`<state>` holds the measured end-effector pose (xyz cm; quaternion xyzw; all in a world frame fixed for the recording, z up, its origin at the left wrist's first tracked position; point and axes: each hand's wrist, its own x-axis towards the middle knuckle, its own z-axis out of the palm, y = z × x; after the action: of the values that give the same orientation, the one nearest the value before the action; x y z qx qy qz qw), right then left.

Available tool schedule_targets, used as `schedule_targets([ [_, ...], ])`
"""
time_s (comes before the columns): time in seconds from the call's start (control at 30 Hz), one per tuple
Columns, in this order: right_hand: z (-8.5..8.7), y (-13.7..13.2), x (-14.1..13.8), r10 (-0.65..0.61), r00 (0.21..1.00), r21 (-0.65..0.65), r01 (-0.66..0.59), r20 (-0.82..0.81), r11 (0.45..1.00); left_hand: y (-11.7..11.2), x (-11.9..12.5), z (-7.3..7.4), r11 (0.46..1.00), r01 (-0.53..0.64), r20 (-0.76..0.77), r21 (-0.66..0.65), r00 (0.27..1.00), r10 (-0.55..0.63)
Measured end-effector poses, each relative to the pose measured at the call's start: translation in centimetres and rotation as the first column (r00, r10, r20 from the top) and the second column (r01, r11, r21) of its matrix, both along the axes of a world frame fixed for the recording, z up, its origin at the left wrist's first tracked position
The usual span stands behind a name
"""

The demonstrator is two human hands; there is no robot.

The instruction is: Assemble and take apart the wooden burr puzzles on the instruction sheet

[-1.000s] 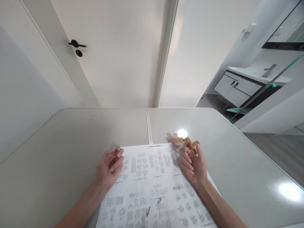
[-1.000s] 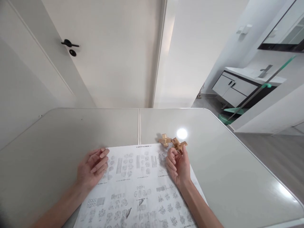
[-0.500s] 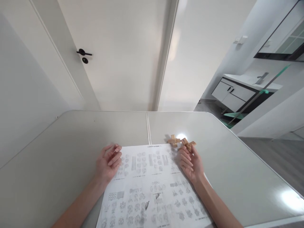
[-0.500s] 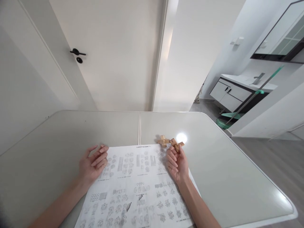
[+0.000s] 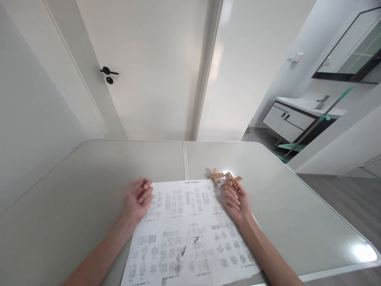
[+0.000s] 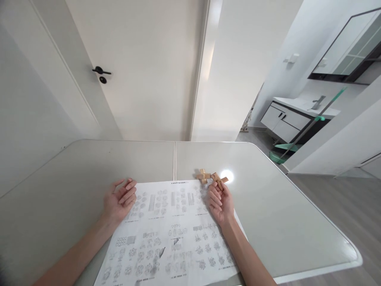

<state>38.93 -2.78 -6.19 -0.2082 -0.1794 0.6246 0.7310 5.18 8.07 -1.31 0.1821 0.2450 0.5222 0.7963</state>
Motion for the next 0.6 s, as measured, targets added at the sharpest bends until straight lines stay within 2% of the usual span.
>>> schedule_targets([
  [0.13, 0.1, -0.1, 0.0, -0.034, 0.999, -0.005, 0.034, -0.017, 0.999, 0.1, -0.1, 0.0, 0.999, -0.051, -0.01, 0.005, 0.999, 0.051],
  [0.23, 0.4, -0.2, -0.4, -0.106, 0.994, -0.05, 0.107, 0.017, 0.993, 0.2, -0.2, -0.1, 0.998, -0.062, -0.02, 0.023, 0.998, 0.062],
  [0.33, 0.9, -0.6, -1.6, -0.214, 0.96, -0.14, 0.24, 0.178, 0.961, 0.2, 0.0, 0.0, 0.994, -0.071, -0.078, 0.082, 0.994, 0.078],
  [0.4, 1.5, -1.1, -2.8, -0.237, 0.909, -0.176, 0.31, 0.343, 0.934, 0.2, 0.2, 0.1, 0.987, -0.068, -0.143, 0.143, 0.986, 0.088],
  [0.47, 2.3, -1.7, -4.1, -0.158, 0.842, -0.186, 0.291, 0.516, 0.939, 0.1, 0.5, 0.3, 0.978, -0.042, -0.219, 0.204, 0.972, 0.088],
  [0.6, 4.4, -2.2, -6.3, 0.065, 0.643, -0.135, 0.059, 0.763, 0.989, -0.3, 1.2, 0.2, 0.942, 0.056, -0.414, 0.331, 0.905, 0.092],
])
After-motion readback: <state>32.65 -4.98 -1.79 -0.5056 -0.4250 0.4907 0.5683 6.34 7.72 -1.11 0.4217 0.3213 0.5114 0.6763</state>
